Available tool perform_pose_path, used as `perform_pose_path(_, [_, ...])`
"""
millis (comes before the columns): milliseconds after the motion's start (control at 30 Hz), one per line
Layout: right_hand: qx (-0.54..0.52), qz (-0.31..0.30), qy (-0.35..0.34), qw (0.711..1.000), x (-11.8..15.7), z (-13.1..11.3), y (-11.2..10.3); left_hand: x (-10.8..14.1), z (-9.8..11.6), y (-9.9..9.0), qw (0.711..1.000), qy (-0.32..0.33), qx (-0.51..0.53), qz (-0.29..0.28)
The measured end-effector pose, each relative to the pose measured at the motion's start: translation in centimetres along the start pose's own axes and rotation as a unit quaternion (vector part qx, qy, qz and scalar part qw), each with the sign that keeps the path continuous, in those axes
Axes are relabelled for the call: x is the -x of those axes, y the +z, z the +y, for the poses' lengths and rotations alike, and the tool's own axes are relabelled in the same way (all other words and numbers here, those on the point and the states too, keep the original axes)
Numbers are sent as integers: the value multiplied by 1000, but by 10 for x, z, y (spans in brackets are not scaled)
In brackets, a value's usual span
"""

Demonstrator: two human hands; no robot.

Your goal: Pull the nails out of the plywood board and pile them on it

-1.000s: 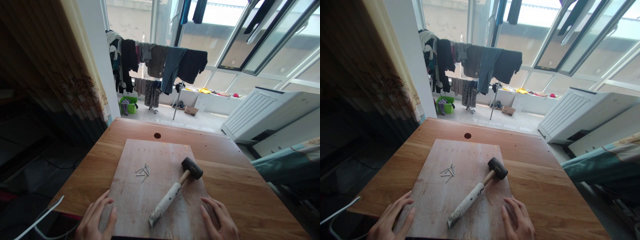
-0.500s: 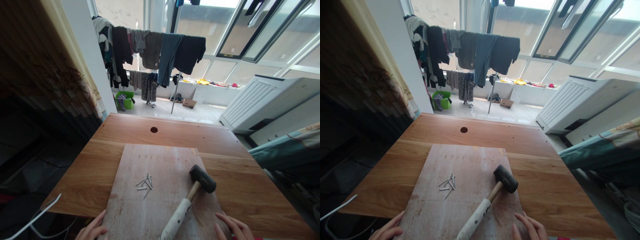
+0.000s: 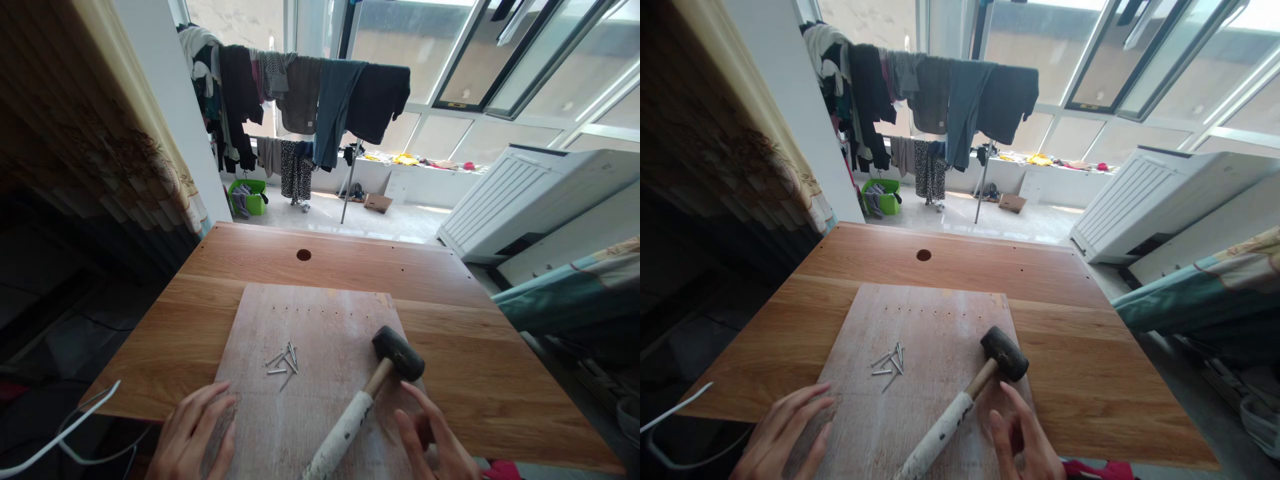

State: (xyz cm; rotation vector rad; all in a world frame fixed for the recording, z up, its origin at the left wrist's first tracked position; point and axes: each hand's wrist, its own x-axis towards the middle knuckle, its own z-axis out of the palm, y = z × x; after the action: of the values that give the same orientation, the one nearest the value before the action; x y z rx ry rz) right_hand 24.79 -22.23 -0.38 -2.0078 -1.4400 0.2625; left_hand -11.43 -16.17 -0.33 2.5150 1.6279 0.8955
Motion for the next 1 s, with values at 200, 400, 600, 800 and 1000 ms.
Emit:
perform_pose_path(200, [-15,-151,-19,988,-18,-30,11,-46,17,13,998,53,11,-39])
perform_pose_path(400, [-1,-149,7,989,-28,-37,14,-82,33,12,989,62,-6,-136])
perform_pose_path(600, [-46,-133,40,989,-27,-40,13,-101,41,15,975,45,-28,-216])
perform_pose_path(800, [-75,-156,69,983,-29,-41,9,-106,42,22,971,77,-41,-224])
perform_pose_path(1000, [-127,-172,100,972,-31,-43,6,-122,31,11,971,60,30,-229])
